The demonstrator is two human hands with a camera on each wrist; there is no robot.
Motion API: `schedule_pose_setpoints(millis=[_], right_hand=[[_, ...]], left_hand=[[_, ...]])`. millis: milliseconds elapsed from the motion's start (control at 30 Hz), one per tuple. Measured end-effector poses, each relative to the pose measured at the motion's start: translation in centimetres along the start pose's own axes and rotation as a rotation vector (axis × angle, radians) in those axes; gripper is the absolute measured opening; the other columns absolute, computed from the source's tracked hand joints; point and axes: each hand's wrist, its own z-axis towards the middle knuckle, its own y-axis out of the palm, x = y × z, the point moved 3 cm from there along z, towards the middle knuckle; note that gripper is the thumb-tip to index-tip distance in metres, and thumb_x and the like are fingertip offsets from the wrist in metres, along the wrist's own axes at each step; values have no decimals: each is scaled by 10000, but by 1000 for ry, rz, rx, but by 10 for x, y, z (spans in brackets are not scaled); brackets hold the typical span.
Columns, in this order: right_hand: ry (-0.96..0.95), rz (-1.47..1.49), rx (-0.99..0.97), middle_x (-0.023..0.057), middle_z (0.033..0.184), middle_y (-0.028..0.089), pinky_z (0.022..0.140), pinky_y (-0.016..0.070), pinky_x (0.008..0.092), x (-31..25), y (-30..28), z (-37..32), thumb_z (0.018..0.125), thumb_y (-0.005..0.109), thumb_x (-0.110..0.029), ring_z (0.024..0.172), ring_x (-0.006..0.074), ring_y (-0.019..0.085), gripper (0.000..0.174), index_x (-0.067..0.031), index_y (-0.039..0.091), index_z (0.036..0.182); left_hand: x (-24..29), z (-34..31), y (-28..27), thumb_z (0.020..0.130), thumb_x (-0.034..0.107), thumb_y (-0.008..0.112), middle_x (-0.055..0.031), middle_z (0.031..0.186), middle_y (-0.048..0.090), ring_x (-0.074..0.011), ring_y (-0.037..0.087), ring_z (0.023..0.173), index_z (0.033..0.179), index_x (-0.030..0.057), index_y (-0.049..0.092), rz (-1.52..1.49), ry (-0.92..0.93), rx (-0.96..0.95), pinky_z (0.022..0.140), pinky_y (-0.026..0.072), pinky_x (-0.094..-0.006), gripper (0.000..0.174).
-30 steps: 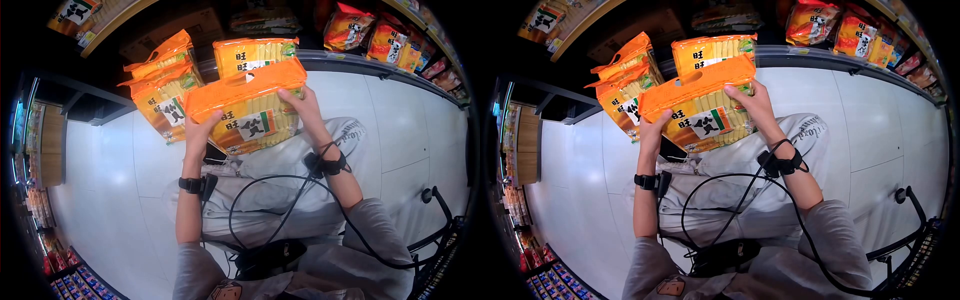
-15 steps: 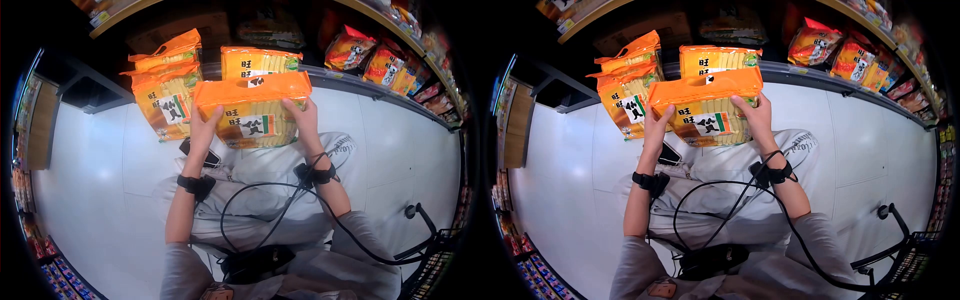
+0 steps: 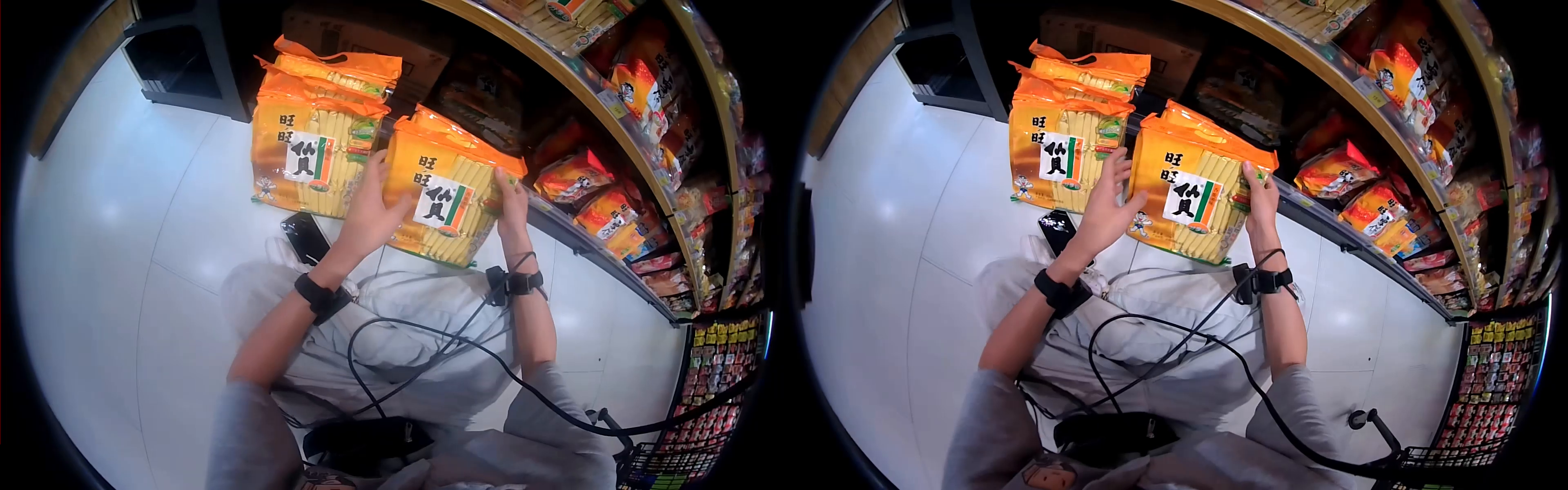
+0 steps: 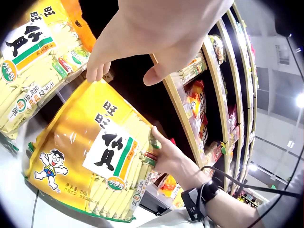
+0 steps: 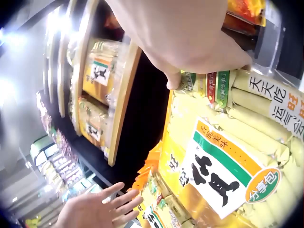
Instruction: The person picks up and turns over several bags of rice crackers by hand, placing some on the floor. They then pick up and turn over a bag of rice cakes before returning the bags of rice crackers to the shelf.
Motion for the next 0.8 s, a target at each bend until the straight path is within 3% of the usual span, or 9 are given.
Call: schedule_pose_setpoints(millis=[133,167,200,267,300,433,567,667,800], right_hand=[[-28,-115,73,59,1036,666,862,477,291,49,-23,23,870,730,-301,967,136,628,405,5,612,1107],[6,-186,0,95,1143,623,912,460,307,57,-28,32,826,766,-368,1052,172,600,624,32,518,1235],[17,-188,3,95,1143,623,912,460,307,67,-34,41,826,766,-368,1052,172,600,624,32,518,1235],[12,-254,53,139,1257,550,956,440,320,67,-33,35,771,796,-443,1150,217,544,882,50,361,1358],[136,-220,-1,170,1330,482,988,421,338,61,-30,27,731,810,-497,1210,258,495,1037,36,241,1416],[229,-241,-124,89,1175,619,901,459,411,87,-43,48,740,709,-647,1072,213,591,864,-28,509,1310],[211,-180,-128,85,1153,629,890,463,422,98,-46,51,744,683,-676,1023,184,614,846,-37,530,1277],[247,-140,-217,86,1146,637,892,467,360,96,-48,45,740,696,-663,1041,190,612,839,-13,558,1252],[207,-224,-94,84,1081,659,844,512,311,79,-41,27,767,708,-610,964,178,648,760,5,580,1194]], left_hand=[[-12,-4,4,852,140,681,-257,1354,439,-326,500,1230,1459,65,220,107,12,-61,995,430,-426,766],[-12,-2,3,852,140,681,-257,1354,439,-326,500,1230,1459,65,220,107,7,-65,995,430,-426,766],[-13,-3,5,854,145,682,-259,1356,431,-323,522,1205,1460,61,216,94,-35,-97,963,454,-408,769],[-10,-7,6,857,149,683,-261,1358,423,-321,544,1181,1460,57,211,82,-83,-141,931,479,-390,772],[-5,-7,7,859,153,683,-262,1357,421,-317,560,1164,1464,53,204,41,-113,-155,913,489,-383,779],[-28,-9,13,858,146,688,-280,1347,419,-289,639,1047,1476,41,181,57,-79,-197,850,522,-353,806],[-32,-7,14,860,123,684,-292,1341,413,-258,673,959,1478,45,173,80,-76,-230,799,535,-319,806],[-31,-9,11,859,117,682,-276,1332,418,-241,669,950,1476,55,176,37,-87,-239,790,534,-315,800],[-36,-2,12,859,110,675,-239,1332,421,-206,656,881,1469,69,187,52,-109,-196,754,530,-304,783]])
